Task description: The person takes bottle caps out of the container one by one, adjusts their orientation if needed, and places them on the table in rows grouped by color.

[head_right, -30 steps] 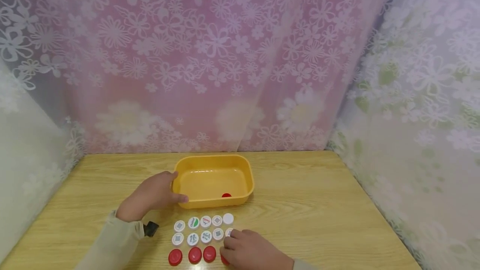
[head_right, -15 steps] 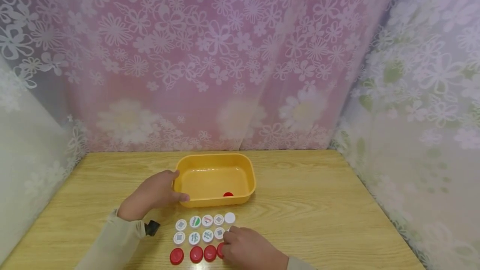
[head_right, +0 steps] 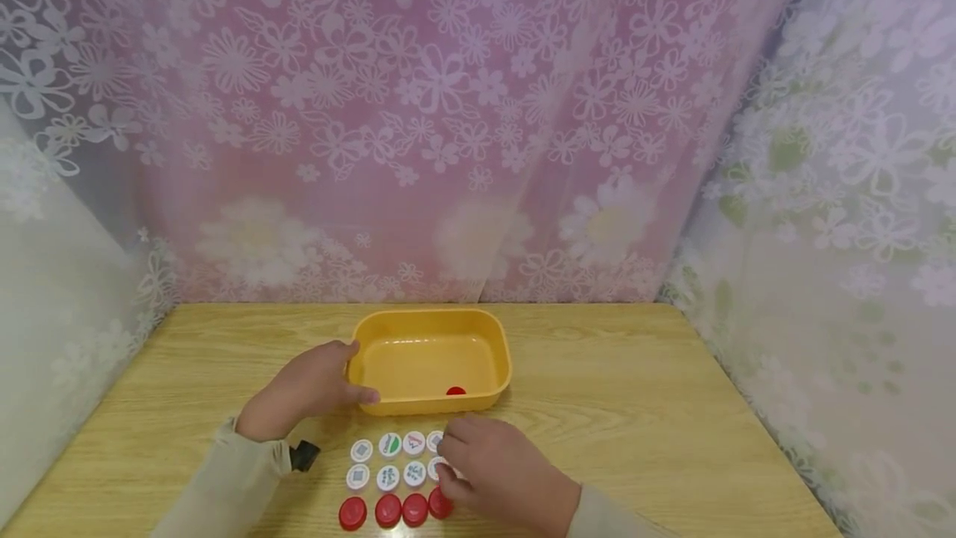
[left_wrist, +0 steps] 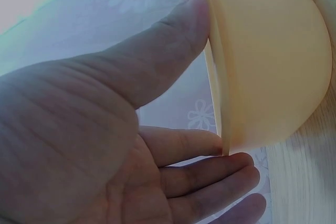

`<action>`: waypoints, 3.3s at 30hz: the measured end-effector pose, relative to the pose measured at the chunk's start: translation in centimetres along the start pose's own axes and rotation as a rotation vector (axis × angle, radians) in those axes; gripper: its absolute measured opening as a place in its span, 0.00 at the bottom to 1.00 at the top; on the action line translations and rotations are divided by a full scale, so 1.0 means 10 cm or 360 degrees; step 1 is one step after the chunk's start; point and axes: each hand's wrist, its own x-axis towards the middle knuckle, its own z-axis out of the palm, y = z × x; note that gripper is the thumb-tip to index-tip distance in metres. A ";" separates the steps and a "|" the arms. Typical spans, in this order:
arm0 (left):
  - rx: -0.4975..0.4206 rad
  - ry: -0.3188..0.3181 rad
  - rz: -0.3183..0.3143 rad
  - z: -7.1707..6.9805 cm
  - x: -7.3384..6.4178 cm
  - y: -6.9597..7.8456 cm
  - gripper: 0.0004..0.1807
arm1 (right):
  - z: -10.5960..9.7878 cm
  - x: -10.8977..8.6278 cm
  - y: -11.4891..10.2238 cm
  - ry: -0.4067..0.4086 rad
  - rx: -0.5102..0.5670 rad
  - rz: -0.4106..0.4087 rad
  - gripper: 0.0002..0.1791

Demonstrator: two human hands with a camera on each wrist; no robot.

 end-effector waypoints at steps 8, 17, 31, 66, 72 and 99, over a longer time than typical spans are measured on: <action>-0.0058 -0.0003 0.0000 0.00 -0.02 0.02 0.51 | -0.20 0.34 0.45 0.0144 0.0167 0.0535 0.16; -0.0047 0.0024 -0.0005 -0.01 -0.04 -0.01 0.52 | -0.23 0.95 0.98 -0.0793 0.0169 0.0694 0.19; -0.0021 0.0076 0.0031 0.06 0.03 -0.03 0.51 | 0.33 1.32 1.02 -0.1733 -0.0116 0.0947 0.23; 0.0006 0.0048 0.0012 0.06 -0.04 0.02 0.52 | 0.53 0.93 0.84 -0.1238 -0.0043 0.0709 0.12; 0.0006 0.0038 0.0021 0.06 -0.02 0.02 0.52 | 0.65 1.04 0.82 -0.1230 -0.0295 0.0636 0.08; -0.0030 0.0086 -0.0006 0.07 0.05 0.01 0.50 | 0.08 -0.59 0.10 -0.0840 0.0642 0.0734 0.11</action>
